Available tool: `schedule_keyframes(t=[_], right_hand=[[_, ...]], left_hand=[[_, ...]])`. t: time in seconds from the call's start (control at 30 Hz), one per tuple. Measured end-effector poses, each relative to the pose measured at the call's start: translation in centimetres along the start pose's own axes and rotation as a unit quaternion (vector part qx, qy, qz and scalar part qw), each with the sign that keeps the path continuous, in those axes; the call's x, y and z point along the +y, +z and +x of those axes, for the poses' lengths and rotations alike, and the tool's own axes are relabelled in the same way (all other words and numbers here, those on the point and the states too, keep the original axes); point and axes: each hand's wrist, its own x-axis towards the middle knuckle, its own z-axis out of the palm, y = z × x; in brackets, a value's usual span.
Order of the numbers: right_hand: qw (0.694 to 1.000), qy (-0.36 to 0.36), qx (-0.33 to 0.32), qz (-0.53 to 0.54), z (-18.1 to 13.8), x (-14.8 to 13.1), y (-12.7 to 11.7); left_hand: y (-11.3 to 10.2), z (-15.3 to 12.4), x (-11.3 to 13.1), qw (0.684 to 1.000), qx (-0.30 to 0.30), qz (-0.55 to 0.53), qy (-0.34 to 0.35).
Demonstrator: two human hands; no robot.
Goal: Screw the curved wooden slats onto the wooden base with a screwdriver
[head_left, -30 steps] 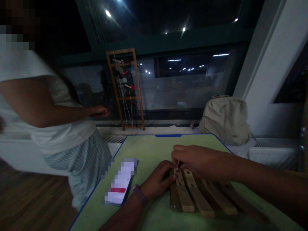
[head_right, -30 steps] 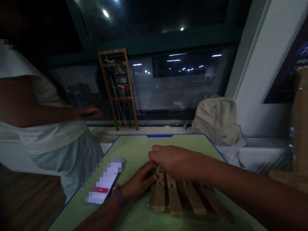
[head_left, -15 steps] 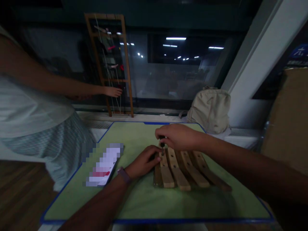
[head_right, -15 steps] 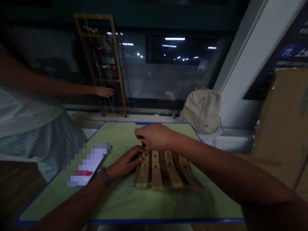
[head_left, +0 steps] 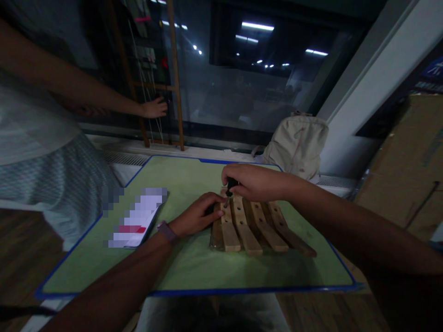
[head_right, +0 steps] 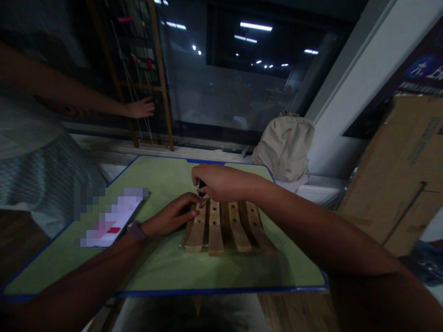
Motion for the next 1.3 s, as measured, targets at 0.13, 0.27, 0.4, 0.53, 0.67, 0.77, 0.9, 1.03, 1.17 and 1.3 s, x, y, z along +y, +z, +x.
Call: schedule_keyframes(t=[0.13, 0.27, 0.4, 0.53, 0.67, 0.77, 0.9, 1.03, 1.17, 1.3], right_hand=[[0.997, 0.049, 0.017, -0.054, 0.1, 0.2, 0.1], [0.983, 0.089, 0.017, -0.161, -0.9, -0.7, 0.4], [0.998, -0.010, -0.001, -0.062, -1.9, -1.2, 0.3], [0.998, -0.023, 0.022, -0.046, -0.7, -0.8, 0.4], [0.982, 0.089, 0.028, -0.164, -0.1, -0.4, 0.5], [0.985, 0.074, 0.024, -0.155, -1.2, -0.6, 0.9], [0.998, -0.022, 0.028, -0.047, -1.9, -0.9, 1.5], [0.997, -0.008, 0.062, -0.053, -0.6, -0.9, 1.4], [0.984, 0.104, 0.067, -0.131, -0.9, -0.9, 0.8], [0.976, 0.125, 0.031, -0.177, -2.2, -1.7, 0.7]], left_hand=[[-0.3, 0.1, 0.1, 1.000, -0.009, 0.009, 0.013], [-0.5, -0.1, -0.1, 1.000, -0.006, 0.012, 0.023], [-0.4, -0.2, -0.2, 1.000, -0.010, 0.015, 0.019], [-0.3, 0.0, -0.2, 1.000, -0.007, 0.015, 0.015], [-0.3, 0.0, 0.0, 1.000, -0.006, 0.015, 0.010], [-0.3, 0.0, 0.1, 1.000, -0.006, 0.009, 0.013], [0.0, 0.1, -0.1, 1.000, 0.005, -0.002, 0.012], [0.0, 0.0, -0.5, 1.000, 0.009, -0.009, 0.007], [0.0, 0.1, -0.5, 1.000, 0.005, -0.015, 0.009], [-0.1, 0.2, -0.5, 1.000, 0.005, -0.021, 0.010]])
